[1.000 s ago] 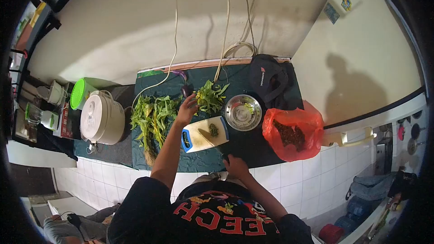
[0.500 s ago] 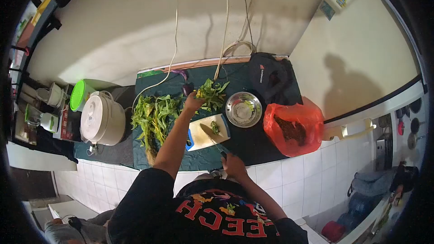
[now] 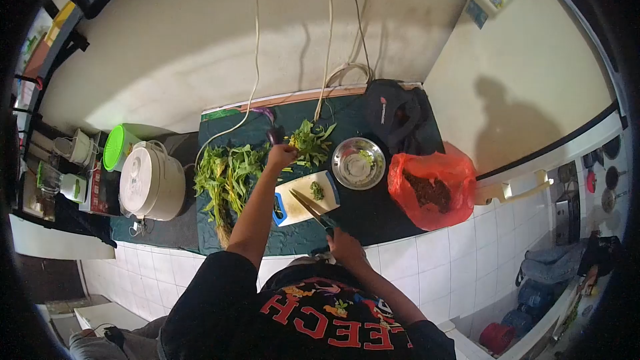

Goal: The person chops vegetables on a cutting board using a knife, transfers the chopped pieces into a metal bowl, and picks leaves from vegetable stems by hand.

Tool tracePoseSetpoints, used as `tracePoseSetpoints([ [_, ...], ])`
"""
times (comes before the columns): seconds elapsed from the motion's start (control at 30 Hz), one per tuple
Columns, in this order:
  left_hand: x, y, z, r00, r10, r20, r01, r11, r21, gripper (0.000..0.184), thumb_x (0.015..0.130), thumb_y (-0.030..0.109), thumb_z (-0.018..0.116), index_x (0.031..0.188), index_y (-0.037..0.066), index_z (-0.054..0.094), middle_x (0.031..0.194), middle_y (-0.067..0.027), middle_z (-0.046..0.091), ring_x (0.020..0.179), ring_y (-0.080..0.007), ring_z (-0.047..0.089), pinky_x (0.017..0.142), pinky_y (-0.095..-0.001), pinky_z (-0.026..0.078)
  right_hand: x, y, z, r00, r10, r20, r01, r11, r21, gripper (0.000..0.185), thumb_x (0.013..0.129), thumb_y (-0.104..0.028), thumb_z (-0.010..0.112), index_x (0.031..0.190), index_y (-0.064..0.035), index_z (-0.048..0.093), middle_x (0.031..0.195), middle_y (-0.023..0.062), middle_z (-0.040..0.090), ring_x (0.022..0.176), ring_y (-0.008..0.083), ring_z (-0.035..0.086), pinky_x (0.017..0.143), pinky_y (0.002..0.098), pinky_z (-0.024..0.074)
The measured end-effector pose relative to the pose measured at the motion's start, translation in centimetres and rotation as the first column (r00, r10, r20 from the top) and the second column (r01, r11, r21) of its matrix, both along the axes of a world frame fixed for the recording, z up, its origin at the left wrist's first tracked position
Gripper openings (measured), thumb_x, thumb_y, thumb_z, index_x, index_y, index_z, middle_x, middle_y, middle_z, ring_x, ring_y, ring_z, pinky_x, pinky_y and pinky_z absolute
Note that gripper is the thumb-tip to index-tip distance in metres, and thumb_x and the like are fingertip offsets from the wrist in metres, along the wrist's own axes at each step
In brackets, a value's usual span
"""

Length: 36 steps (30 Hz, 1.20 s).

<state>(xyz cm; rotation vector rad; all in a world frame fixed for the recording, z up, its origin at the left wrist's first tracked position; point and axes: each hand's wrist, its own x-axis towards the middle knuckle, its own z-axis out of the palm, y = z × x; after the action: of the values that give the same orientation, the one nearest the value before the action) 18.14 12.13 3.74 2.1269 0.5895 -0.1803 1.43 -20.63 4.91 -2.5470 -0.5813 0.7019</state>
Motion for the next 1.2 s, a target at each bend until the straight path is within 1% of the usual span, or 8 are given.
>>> tracePoseSetpoints([
  [0.07, 0.5, 0.9, -3.9, 0.975, 0.223, -0.013, -0.185, 0.776, -0.603, 0.032, 0.093, 0.003, 0.062, 0.125, 0.003, 0.065, 0.104, -0.0184, 0.071, 0.093, -0.0241, 0.072, 0.069, -0.0370, 0.056, 0.3, -0.1, -1.0, 0.998, 0.014, 0.066, -0.015, 1.000, 0.005, 0.035, 0.095, -0.034, 0.058, 0.110, -0.0030, 0.053, 0.093, 0.0226, 0.063, 0.084, 0.0410, 0.065, 0.071, 0.0514, 0.0532],
  [0.2, -1.6, 0.8, -1.9, 0.979, 0.200, 0.033, -0.070, 0.488, -0.870, 0.040, 0.097, 0.002, 0.055, 0.136, 0.006, 0.051, 0.117, -0.0107, 0.067, 0.096, -0.0139, 0.065, 0.073, -0.0274, 0.049, 0.9, -0.8, -3.3, 0.959, 0.081, 0.270, -0.096, 0.994, 0.043, 0.040, 0.088, -0.028, 0.066, 0.117, -0.0038, 0.052, 0.109, 0.0201, 0.055, 0.100, 0.0377, 0.058, 0.082, 0.0473, 0.0517],
  [0.47, -8.5, -5.9, 4.7, 0.913, 0.165, 0.372, 0.243, 0.511, -0.825, 0.045, 0.096, -0.003, 0.055, 0.139, 0.009, 0.050, 0.123, -0.0077, 0.063, 0.102, -0.0172, 0.063, 0.093, -0.0305, 0.049, 2.4, 0.8, 1.3, 0.824, 0.041, 0.566, -0.076, 0.996, 0.038, 0.037, 0.088, -0.026, 0.068, 0.114, -0.0031, 0.057, 0.111, 0.0163, 0.057, 0.100, 0.0331, 0.056, 0.085, 0.0428, 0.0488],
  [0.53, -10.4, -7.6, 7.3, 0.952, 0.164, 0.258, 0.135, 0.532, -0.836, 0.047, 0.096, -0.004, 0.055, 0.141, 0.008, 0.048, 0.126, -0.0071, 0.059, 0.105, -0.0174, 0.062, 0.095, -0.0308, 0.049, 3.8, 1.9, 2.7, 0.771, -0.023, 0.636, -0.071, 0.990, 0.122, 0.035, 0.089, -0.028, 0.067, 0.112, -0.0021, 0.058, 0.107, 0.0152, 0.059, 0.097, 0.0321, 0.059, 0.083, 0.0401, 0.0497],
  [0.63, -12.9, -9.6, 9.1, 0.922, 0.099, 0.375, 0.248, 0.591, -0.767, 0.048, 0.096, -0.006, 0.054, 0.142, 0.006, 0.047, 0.134, -0.0063, 0.054, 0.108, -0.0161, 0.060, 0.096, -0.0308, 0.049, 5.8, 3.7, 4.6, 0.886, -0.375, -0.273, 0.442, 0.505, 0.741, 0.024, 0.096, -0.026, 0.065, 0.105, -0.0037, 0.065, 0.085, 0.0032, 0.066, 0.079, 0.0119, 0.062, 0.073, 0.0284, 0.0491],
  [0.73, -15.0, -11.0, 11.1, 0.929, 0.006, 0.369, 0.287, 0.618, -0.732, 0.049, 0.097, -0.006, 0.054, 0.143, 0.006, 0.044, 0.132, -0.0075, 0.053, 0.110, -0.0165, 0.060, 0.096, -0.0310, 0.049, 9.5, 4.5, 7.9, 0.631, -0.154, -0.761, 0.715, 0.495, 0.493, 0.024, 0.096, -0.026, 0.067, 0.102, -0.0024, 0.065, 0.086, -0.0003, 0.065, 0.081, 0.0062, 0.060, 0.071, 0.0242, 0.0479],
  [0.97, -17.1, -10.7, 11.7, 0.917, 0.032, 0.398, 0.330, 0.501, -0.800, 0.039, 0.096, 0.000, 0.059, 0.133, 0.005, 0.045, 0.119, -0.0083, 0.059, 0.104, -0.0192, 0.062, 0.094, -0.0312, 0.047, 10.2, 5.7, 10.1, 0.813, -0.162, -0.560, 0.551, 0.527, 0.648, 0.031, 0.094, -0.025, 0.070, 0.108, 0.0022, 0.069, 0.090, -0.0003, 0.067, 0.080, 0.0055, 0.059, 0.070, 0.0221, 0.0458],
  [1.2, -16.7, -9.8, 13.9, 0.940, 0.113, 0.321, 0.149, 0.712, -0.686, 0.033, 0.090, 0.012, 0.075, 0.113, 0.001, 0.055, 0.101, -0.0064, 0.067, 0.090, -0.0137, 0.065, 0.081, -0.0292, 0.052, 8.0, 7.4, 11.9, 0.858, -0.151, -0.491, 0.489, 0.530, 0.692, 0.028, 0.092, -0.021, 0.072, 0.103, 0.0045, 0.071, 0.094, 0.0059, 0.071, 0.083, 0.0079, 0.061, 0.074, 0.0243, 0.0477],
])
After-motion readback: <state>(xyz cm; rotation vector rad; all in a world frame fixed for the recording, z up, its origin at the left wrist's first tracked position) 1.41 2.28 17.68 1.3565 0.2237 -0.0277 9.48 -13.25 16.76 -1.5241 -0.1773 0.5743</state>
